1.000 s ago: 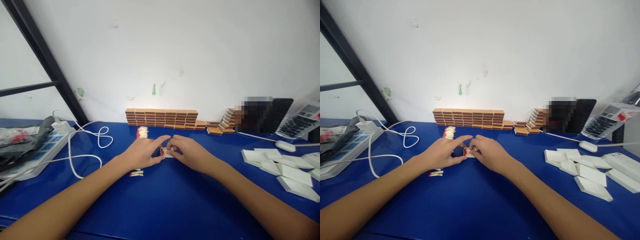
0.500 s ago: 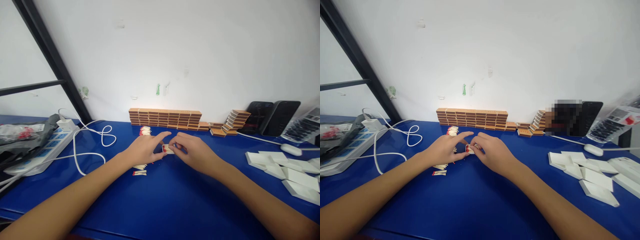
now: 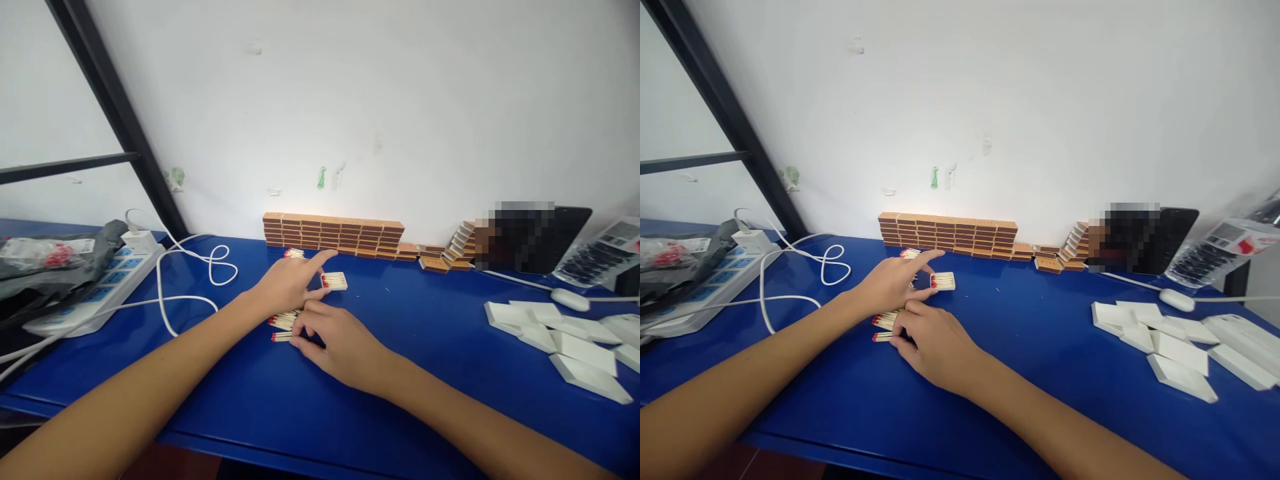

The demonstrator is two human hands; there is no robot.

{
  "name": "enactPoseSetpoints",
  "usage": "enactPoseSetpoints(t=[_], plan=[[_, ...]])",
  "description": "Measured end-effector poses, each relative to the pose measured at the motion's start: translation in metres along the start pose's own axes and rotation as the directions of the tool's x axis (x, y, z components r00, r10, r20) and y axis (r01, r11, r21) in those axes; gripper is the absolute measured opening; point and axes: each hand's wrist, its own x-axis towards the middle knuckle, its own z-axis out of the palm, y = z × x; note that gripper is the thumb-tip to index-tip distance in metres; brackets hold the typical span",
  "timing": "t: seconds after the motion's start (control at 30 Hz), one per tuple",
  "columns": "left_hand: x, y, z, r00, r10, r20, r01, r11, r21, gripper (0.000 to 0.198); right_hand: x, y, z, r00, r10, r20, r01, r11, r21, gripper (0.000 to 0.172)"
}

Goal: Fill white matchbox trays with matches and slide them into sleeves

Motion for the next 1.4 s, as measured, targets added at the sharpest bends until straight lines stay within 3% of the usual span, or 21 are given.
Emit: enactPoseSetpoints(t=[0.33,0.4,0.5,0.6,0.7,0.9,1.03,1.17,1.3,1.4], plan=[[0.0,0.001,0.0,1.0,0.011,0.001,-0.011,0.999,0.052,0.072,-0.004,-0.004,-0.014,0.988,0.049,0.144,-0.038,0.996,-0.076,0.006],[0.0,0.002,-0.001,1.0,0.016,0.005,-0.017,0.999,0.05,0.073,-0.007,0.001,-0.025,0.996,0.012,0.089,-0.004,0.996,-0.095,0.006],[0.0,0.004,-0.002,1.0,0.014,0.018,-0.015,0.998,0.056,0.074,-0.009,0.022,-0.047,0.996,-0.046,-0.082,0.032,0.986,-0.166,0.009],[0.0,0.006,-0.003,1.0,0.004,0.015,-0.004,0.999,0.034,0.077,-0.007,0.05,-0.068,0.967,-0.022,-0.253,-0.04,0.971,-0.235,0.008],[0.0,0.008,-0.003,1.0,-0.007,0.009,0.007,1.0,0.005,0.077,-0.005,0.072,-0.078,0.953,0.041,-0.301,-0.125,0.956,-0.264,0.008],[-0.002,0.01,-0.002,1.0,0.021,0.004,-0.021,0.999,-0.048,0.074,-0.005,0.083,-0.067,0.971,0.065,-0.231,-0.119,0.966,-0.229,0.008],[-0.002,0.01,-0.001,1.0,0.019,0.013,-0.019,1.0,-0.024,0.073,-0.005,0.078,-0.066,0.961,0.02,-0.275,-0.083,0.972,-0.218,0.009],[-0.001,0.009,-0.001,1.0,0.004,0.01,-0.004,1.0,0.02,0.075,-0.007,0.054,-0.056,0.951,-0.045,-0.307,0.009,0.993,-0.119,0.011],[0.0,0.006,-0.002,1.0,0.016,0.005,-0.016,1.0,0.012,0.076,-0.008,0.023,-0.023,0.982,-0.109,-0.155,0.11,0.994,-0.007,0.004],[-0.001,0.003,0.0,1.0,0.029,-0.009,-0.029,1.0,0.001,0.075,-0.005,0.01,-0.003,0.991,-0.111,-0.077,0.111,0.994,-0.006,0.006]])
